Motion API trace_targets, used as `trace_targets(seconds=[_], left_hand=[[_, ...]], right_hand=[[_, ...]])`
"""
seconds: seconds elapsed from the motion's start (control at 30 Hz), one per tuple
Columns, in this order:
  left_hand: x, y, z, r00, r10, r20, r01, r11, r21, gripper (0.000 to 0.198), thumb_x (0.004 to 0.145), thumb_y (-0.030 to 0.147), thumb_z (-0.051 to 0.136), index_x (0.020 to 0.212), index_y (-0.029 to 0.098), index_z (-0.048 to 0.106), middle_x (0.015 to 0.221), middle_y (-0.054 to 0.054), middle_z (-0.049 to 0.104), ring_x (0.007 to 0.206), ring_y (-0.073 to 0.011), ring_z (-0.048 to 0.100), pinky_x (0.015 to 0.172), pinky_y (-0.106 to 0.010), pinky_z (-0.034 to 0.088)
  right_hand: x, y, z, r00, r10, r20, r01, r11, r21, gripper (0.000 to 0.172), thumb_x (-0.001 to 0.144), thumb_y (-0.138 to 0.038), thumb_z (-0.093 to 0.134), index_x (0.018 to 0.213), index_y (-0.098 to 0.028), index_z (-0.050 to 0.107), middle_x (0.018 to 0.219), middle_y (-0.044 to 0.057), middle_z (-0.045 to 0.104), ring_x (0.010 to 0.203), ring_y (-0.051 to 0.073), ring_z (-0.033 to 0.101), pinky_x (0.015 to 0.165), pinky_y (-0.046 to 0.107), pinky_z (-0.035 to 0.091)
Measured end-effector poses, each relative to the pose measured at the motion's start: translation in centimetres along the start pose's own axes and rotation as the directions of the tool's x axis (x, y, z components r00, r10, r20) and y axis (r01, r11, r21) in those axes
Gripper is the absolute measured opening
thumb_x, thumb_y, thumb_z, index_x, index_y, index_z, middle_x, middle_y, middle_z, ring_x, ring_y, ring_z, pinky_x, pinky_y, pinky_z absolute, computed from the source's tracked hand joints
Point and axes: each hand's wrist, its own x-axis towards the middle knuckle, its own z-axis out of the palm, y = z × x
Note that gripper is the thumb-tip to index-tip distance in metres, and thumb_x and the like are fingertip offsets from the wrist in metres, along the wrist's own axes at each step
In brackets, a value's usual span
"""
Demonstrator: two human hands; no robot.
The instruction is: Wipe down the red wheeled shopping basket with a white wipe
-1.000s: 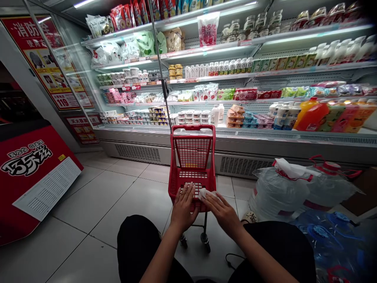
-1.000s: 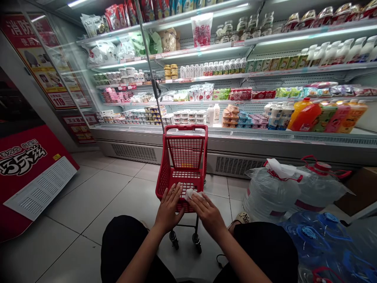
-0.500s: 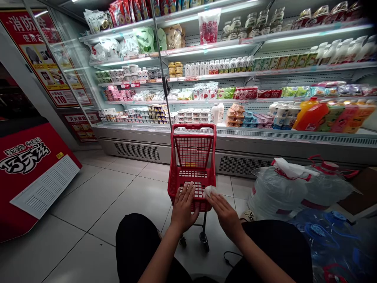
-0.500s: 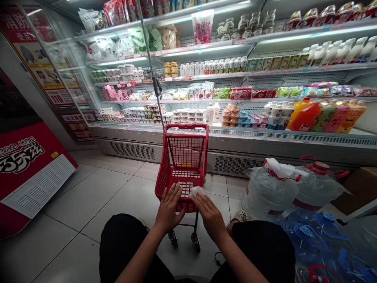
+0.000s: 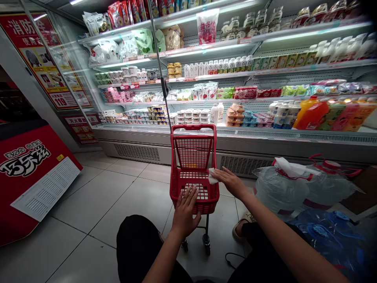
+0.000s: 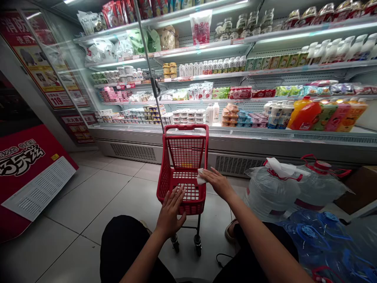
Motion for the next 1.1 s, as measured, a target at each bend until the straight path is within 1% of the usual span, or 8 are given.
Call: trace_targets(seconds=[0.1, 0.2, 0.5, 0.67, 0.77, 0.9, 1.0, 1.1], left_hand=[[-0.2, -0.1, -0.2, 1.000, 0.016, 0.010, -0.016, 1.000, -0.004, 0.085, 0.093, 0.021, 0.056, 0.167, 0.020, 0.014, 0.171, -0.005, 0.027, 0.160, -0.0238, 0.020, 0.130, -0.047, 0.020], [-0.3, -0.7, -0.5, 1.000, 0.024, 0.008, -0.024, 1.000, 0.004, 0.082, 0.098, 0.027, 0.056, 0.167, 0.022, 0.012, 0.170, -0.005, 0.029, 0.159, -0.0239, 0.021, 0.130, -0.047, 0.021], [-0.7, -4.4, -1.4, 1.000, -0.001, 0.010, 0.001, 0.999, 0.040, 0.072, 0.107, 0.044, 0.046, 0.167, 0.026, 0.010, 0.169, -0.004, 0.030, 0.158, -0.0223, 0.025, 0.129, -0.047, 0.023], [-0.8, -6.4, -1.1, 0.988, -0.142, -0.062, 0.146, 0.988, 0.050, 0.069, 0.108, 0.047, 0.040, 0.168, 0.025, 0.012, 0.169, -0.007, 0.032, 0.157, -0.0257, 0.028, 0.127, -0.052, 0.027], [-0.4, -5.9, -0.7, 0.969, -0.224, -0.104, 0.230, 0.972, 0.050, 0.075, 0.107, 0.054, 0.039, 0.168, 0.019, 0.013, 0.168, -0.013, 0.032, 0.157, -0.0296, 0.028, 0.126, -0.055, 0.029], [0.0, -3.3, -0.3, 0.983, -0.164, -0.077, 0.166, 0.986, 0.016, 0.081, 0.105, 0.059, 0.039, 0.168, 0.016, 0.010, 0.168, -0.013, 0.032, 0.157, -0.0286, 0.029, 0.127, -0.050, 0.029], [-0.1, -2.3, -0.5, 0.981, -0.181, -0.073, 0.182, 0.983, -0.001, 0.083, 0.106, 0.060, 0.038, 0.168, 0.015, 0.007, 0.167, -0.013, 0.035, 0.153, -0.0278, 0.036, 0.125, -0.048, 0.031], [-0.4, -3.2, -1.1, 0.983, -0.182, -0.039, 0.182, 0.983, -0.005, 0.080, 0.106, 0.059, 0.038, 0.168, 0.019, 0.007, 0.165, -0.012, 0.040, 0.148, -0.0268, 0.045, 0.122, -0.047, 0.036]], right_hand=[[0.9, 1.3, 0.7, 0.999, 0.049, 0.017, -0.049, 0.999, -0.007, 0.072, 0.090, 0.005, 0.032, 0.153, -0.027, 0.048, 0.152, 0.004, 0.058, 0.141, 0.016, 0.054, 0.123, 0.050, 0.040], [0.7, 0.6, 1.3, 0.998, 0.068, -0.003, -0.068, 0.998, 0.017, 0.068, 0.091, 0.002, 0.036, 0.150, -0.027, 0.052, 0.151, 0.004, 0.059, 0.142, 0.018, 0.052, 0.122, 0.051, 0.041], [-0.1, -4.9, 1.1, 0.996, 0.039, -0.075, -0.036, 0.999, 0.041, 0.045, 0.099, -0.006, 0.045, 0.138, -0.020, 0.061, 0.140, 0.009, 0.067, 0.136, 0.022, 0.058, 0.121, 0.052, 0.043], [-0.3, -9.2, 1.1, 0.994, 0.033, -0.108, -0.028, 0.999, 0.044, 0.046, 0.102, -0.006, 0.042, 0.142, -0.021, 0.059, 0.144, 0.007, 0.065, 0.140, 0.021, 0.055, 0.122, 0.048, 0.043], [-0.2, -11.9, 1.2, 0.996, -0.003, -0.092, 0.006, 0.999, 0.041, 0.055, 0.102, -0.005, 0.039, 0.154, -0.021, 0.048, 0.153, 0.007, 0.058, 0.145, 0.020, 0.048, 0.123, 0.045, 0.042], [0.9, -13.9, 1.2, 0.989, -0.121, -0.087, 0.124, 0.992, 0.038, 0.058, 0.101, -0.005, 0.042, 0.158, -0.020, 0.042, 0.154, 0.006, 0.056, 0.148, 0.019, 0.045, 0.123, 0.044, 0.043], [1.7, -13.7, 1.2, 0.982, -0.175, -0.074, 0.178, 0.983, 0.038, 0.063, 0.100, -0.004, 0.043, 0.160, -0.021, 0.037, 0.154, 0.006, 0.056, 0.147, 0.018, 0.046, 0.123, 0.044, 0.042], [1.8, -11.5, 1.0, 0.987, -0.150, -0.058, 0.152, 0.988, 0.027, 0.067, 0.099, -0.004, 0.041, 0.162, -0.023, 0.032, 0.155, 0.005, 0.055, 0.147, 0.018, 0.047, 0.125, 0.045, 0.038]])
